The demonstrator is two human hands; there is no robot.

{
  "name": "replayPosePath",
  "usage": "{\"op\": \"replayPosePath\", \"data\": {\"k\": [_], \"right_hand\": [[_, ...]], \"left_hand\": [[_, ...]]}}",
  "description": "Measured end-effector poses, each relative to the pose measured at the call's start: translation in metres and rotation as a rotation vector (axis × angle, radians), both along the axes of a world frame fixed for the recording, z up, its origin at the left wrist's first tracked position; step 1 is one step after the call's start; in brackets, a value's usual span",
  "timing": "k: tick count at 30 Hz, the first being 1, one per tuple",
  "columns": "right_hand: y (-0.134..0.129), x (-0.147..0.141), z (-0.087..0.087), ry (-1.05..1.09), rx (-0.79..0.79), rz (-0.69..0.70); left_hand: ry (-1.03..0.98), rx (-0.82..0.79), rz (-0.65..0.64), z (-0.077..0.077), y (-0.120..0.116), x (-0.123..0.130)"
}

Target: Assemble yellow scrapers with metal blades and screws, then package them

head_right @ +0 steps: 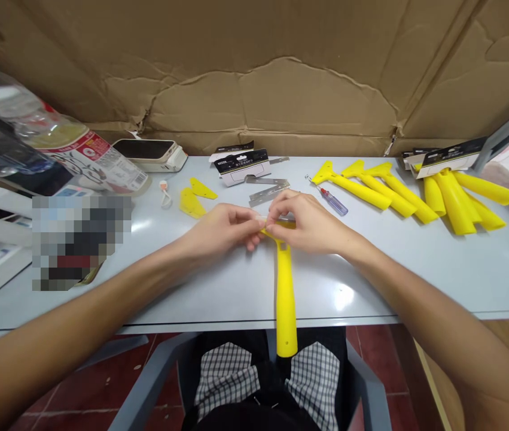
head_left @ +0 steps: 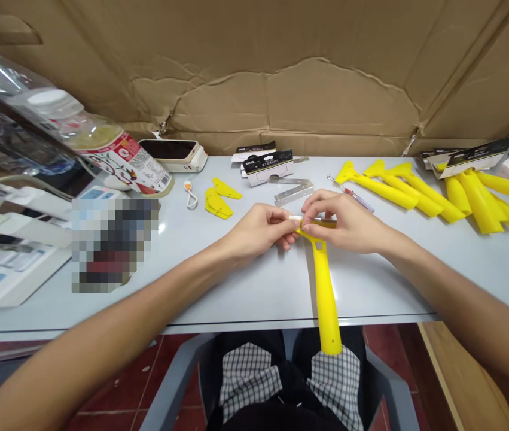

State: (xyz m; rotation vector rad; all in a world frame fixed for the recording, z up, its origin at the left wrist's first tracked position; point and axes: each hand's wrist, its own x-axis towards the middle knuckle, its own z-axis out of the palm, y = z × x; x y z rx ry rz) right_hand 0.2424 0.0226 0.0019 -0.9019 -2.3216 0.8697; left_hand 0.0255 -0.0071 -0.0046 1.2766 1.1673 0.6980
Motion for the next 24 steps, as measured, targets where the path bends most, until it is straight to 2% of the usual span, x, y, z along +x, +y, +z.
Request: {"op": "replayPosePath", "data": {"k": [8, 12, 18, 24], "right_hand": [[-0.005, -0.005, 0.003, 0.009, -0.048, -0.084], [-0.003, -0.002, 0.005, 0.045, -0.05, -0.033], [0.002, 0.007, 0.006, 0.021, 0.121, 0.074], [0.003, 0.009, 0.0, -0.005, 0.238, 0.102]], "left_hand": [[0.031, 0.033, 0.009, 0.004, -0.006, 0.002], [0.023, 0.016, 0.026, 0.006, -0.004, 0.002], [0.029, 0.057, 0.006, 0.004, -0.001, -0.003], [0.013, 0.05, -0.002, 0.001, -0.001, -0.003]]}}
